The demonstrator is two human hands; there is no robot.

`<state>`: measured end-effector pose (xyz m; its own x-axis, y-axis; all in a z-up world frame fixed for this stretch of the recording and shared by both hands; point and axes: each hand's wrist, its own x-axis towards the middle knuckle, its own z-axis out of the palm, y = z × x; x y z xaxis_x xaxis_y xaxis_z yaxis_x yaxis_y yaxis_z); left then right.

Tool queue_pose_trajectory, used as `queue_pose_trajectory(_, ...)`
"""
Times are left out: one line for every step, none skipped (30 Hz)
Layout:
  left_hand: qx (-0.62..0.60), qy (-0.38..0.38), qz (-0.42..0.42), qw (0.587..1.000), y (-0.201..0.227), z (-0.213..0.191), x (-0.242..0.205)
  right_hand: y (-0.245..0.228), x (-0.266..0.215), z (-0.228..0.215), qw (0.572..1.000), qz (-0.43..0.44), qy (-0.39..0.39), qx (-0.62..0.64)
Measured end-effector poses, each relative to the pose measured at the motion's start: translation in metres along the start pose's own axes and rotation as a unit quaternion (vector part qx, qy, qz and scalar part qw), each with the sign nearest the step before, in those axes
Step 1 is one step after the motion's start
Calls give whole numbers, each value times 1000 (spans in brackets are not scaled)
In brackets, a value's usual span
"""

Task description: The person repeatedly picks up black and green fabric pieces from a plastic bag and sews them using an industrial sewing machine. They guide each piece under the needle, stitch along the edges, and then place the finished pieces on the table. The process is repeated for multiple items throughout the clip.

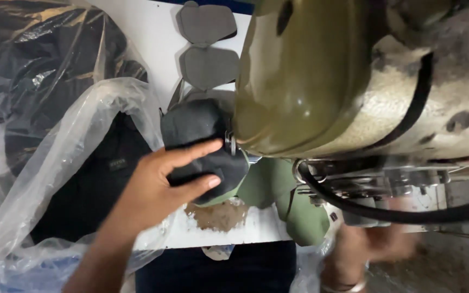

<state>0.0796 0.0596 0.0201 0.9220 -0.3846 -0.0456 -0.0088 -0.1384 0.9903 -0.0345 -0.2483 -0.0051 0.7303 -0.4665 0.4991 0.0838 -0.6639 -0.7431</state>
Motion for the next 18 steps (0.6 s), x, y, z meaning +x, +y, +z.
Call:
queue_pose_trajectory(-42,-43,-24,998,0,-7,6,7,22,-16,978,-145,140,-62)
queue_pose_trajectory(-83,-85,-48,992,0,-14,12,13,44,-33,912,-294,261,-121)
queue_pose_trajectory(-85,-85,-48,992,-1,-19,18,39,50,-51,911,-295,259,-121)
queue_pose_trajectory(-90,-118,-65,987,-3,-24,25,65,55,-70,914,-255,273,-160)
queue_pose_trajectory(-94,-151,-81,981,-5,-29,32,91,61,-90,913,-215,284,-198)
queue_pose_trajectory(-96,-150,-80,981,-4,-30,35,98,62,-88,913,-217,284,-198)
queue_pose_trajectory(-92,-160,-64,981,-2,-31,37,104,63,-87,903,-256,280,-202)
queue_pose_trajectory(-88,-169,-48,981,-1,-33,40,111,64,-86,892,-294,277,-206)
queue_pose_trajectory(-89,-168,-47,981,-3,-33,40,114,59,-88,891,-295,276,-206)
queue_pose_trajectory(-84,-175,-45,980,-4,-34,40,118,54,-87,883,-324,245,-237)
queue_pose_trajectory(-80,-182,-43,979,-6,-36,41,121,49,-87,872,-351,212,-266)
queue_pose_trajectory(-79,-179,-45,980,-5,-38,45,109,52,-87,874,-351,210,-263)
queue_pose_trajectory(-48,-198,-48,978,-5,-41,49,96,54,-87,871,-348,213,-275)
queue_pose_trajectory(-18,-218,-51,974,-5,-42,53,83,56,-89,867,-346,214,-288)
queue_pose_trajectory(-19,-217,-55,975,-11,-43,55,72,51,-83,868,-345,211,-287)
queue_pose_trajectory(-61,-227,-51,971,-14,-44,62,61,48,-77,913,-289,219,-189)
queue_pose_trajectory(-103,-236,-46,965,-17,-46,68,49,45,-70,944,-229,222,-87)
queue_pose_trajectory(-101,-234,-43,966,-14,-46,68,64,20,-63,943,-232,223,-84)
